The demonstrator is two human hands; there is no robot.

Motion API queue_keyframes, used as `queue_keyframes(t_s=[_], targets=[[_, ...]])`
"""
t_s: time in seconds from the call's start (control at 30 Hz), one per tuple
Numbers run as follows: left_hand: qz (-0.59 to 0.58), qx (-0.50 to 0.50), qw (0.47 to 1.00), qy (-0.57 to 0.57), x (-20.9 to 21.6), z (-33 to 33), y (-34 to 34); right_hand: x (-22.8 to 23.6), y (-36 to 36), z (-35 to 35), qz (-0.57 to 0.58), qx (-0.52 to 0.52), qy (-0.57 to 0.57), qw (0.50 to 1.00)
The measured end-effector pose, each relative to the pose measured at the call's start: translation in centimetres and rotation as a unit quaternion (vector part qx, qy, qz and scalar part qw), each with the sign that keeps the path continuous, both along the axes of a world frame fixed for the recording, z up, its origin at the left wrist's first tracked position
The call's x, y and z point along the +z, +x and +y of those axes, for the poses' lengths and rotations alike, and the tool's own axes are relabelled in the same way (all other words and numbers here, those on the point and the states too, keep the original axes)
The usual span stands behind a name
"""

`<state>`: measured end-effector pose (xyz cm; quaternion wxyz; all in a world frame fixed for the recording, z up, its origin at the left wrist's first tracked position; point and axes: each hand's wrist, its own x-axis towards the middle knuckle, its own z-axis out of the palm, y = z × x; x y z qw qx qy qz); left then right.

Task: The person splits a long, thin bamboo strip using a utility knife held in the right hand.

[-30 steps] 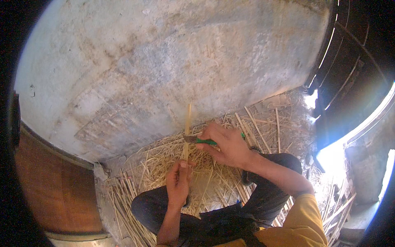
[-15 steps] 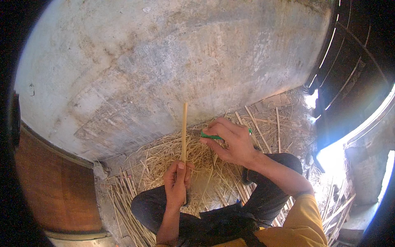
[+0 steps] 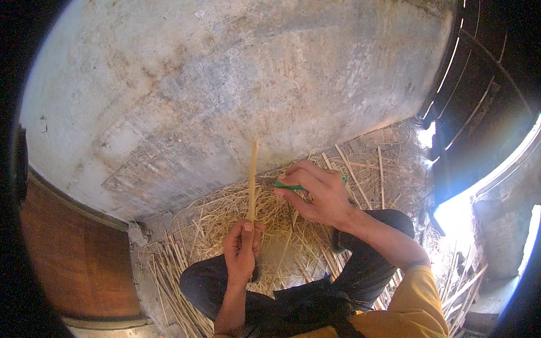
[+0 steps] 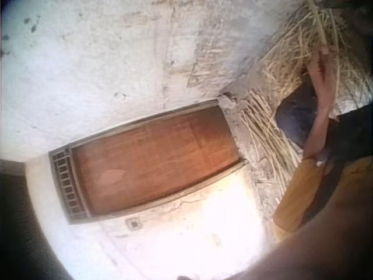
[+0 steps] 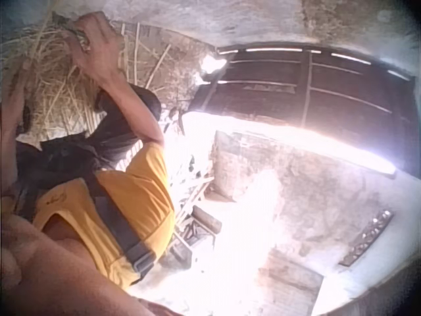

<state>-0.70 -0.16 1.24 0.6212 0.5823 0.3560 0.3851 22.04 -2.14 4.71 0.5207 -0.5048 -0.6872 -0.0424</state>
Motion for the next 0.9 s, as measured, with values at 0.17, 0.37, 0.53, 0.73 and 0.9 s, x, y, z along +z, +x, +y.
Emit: queue_keyframes(t_s=[0.17, 0.37, 0.53, 0.73, 0.9], targets=[[0.016, 0.007, 1.000, 0.019, 0.18, 0.05, 0.03, 0.19, -0.02, -0.01, -0.005, -0.002, 0.002, 1.000], [0.093, 0.044, 0.991, 0.090, 0.61, 0.14, -0.11, 0.24, -0.01, -0.08, -0.001, -0.010, -0.008, 1.000], [0.119, 0.067, 0.980, 0.148, 0.47, 0.16, -0.16, 0.58, -0.08, -0.21, 0.002, -0.015, -0.011, 1.000], [0.147, 0.089, 0.960, 0.219, 0.29, -0.03, 0.38, 0.56, 0.06, -0.09, 0.001, -0.021, -0.002, 1.000], [0.171, 0.071, 0.962, 0.201, 0.34, 0.03, 0.38, 0.51, 0.09, -0.17, 0.029, -0.045, -0.024, 0.998]])
